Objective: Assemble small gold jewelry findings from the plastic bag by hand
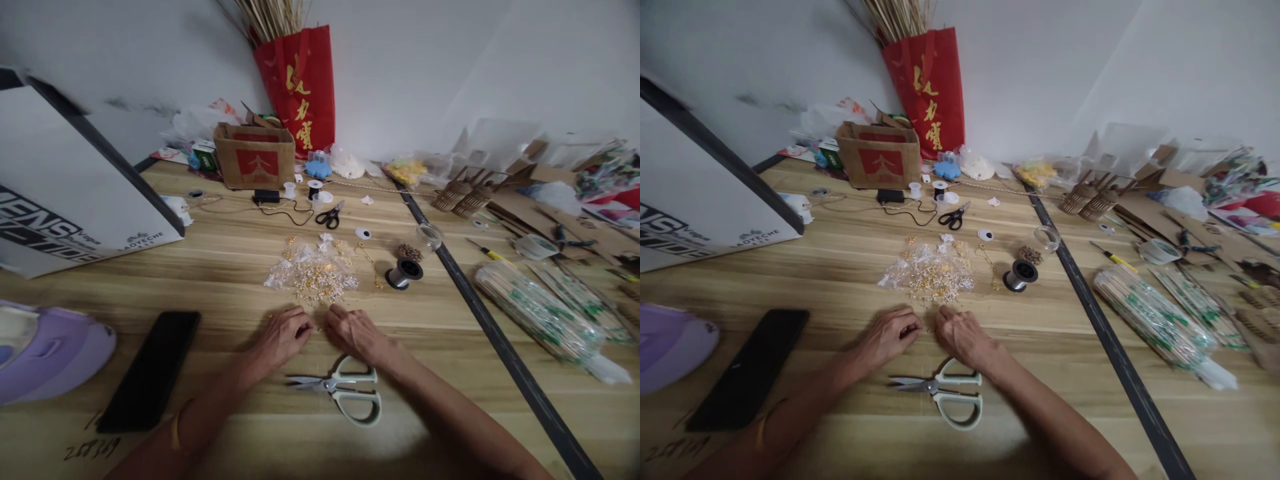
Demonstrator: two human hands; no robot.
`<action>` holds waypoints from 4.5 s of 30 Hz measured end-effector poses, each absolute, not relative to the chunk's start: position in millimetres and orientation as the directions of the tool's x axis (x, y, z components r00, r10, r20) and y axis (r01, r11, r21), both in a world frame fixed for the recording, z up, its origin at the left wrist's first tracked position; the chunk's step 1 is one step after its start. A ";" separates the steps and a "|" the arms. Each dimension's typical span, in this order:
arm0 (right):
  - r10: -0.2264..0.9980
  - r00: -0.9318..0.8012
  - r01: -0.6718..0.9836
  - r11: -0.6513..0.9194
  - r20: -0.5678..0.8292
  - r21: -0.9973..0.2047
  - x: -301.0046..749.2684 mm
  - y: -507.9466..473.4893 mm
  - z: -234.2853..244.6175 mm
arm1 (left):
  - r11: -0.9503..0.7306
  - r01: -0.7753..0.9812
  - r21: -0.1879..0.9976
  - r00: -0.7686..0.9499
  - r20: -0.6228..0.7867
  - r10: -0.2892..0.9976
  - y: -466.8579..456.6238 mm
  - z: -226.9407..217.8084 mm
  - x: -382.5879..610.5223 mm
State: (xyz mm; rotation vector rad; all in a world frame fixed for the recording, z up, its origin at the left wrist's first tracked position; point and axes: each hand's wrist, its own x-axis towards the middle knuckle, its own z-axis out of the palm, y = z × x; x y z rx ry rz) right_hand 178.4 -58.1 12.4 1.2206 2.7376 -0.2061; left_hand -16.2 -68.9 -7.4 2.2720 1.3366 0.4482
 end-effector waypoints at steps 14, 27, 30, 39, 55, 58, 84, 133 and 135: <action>0.748 -0.664 0.643 0.576 0.007 -0.506 187.9 -58.5 4.3 | -0.423 0.666 0.615 0.457 0.112 0.882 -69.4 -5.6 -15.1; 0.762 -0.647 0.625 0.554 0.031 -0.550 183.1 -65.3 5.0 | -0.396 0.698 0.597 0.451 0.063 0.890 -67.8 -3.4 -13.4; 0.735 -0.676 0.614 0.600 0.051 -0.513 182.4 -65.5 4.7 | -0.403 0.724 0.559 0.454 0.053 0.889 -68.2 -2.3 -13.3; 0.702 -0.708 0.603 0.658 0.079 -0.450 183.8 -64.4 3.0 | -0.430 0.718 0.548 0.476 0.064 0.877 -68.0 -8.8 -15.6; 0.709 -0.701 0.608 0.650 0.076 -0.455 185.7 -62.0 2.7 | -0.321 0.589 0.742 0.369 0.106 0.923 -64.8 -9.9 -18.3; 0.712 -0.699 0.613 0.644 0.066 -0.458 185.8 -62.0 0.9 | -0.268 0.565 0.781 0.368 0.052 0.928 -65.9 -14.1 -15.2; 0.673 -0.736 0.622 0.635 -0.067 -0.458 200.9 -46.2 7.0 | -0.281 0.625 0.728 0.419 -0.009 0.908 -65.1 -13.8 -9.0; 0.741 -0.645 0.764 0.611 -0.187 -0.208 192.6 -51.3 17.2 | -0.271 0.682 0.680 0.396 -0.032 0.918 -65.2 -9.3 -9.5; 0.740 -0.649 0.758 0.611 -0.179 -0.228 193.3 -51.3 20.0 | -0.242 0.666 0.706 0.383 -0.045 0.923 -64.1 -10.6 -9.9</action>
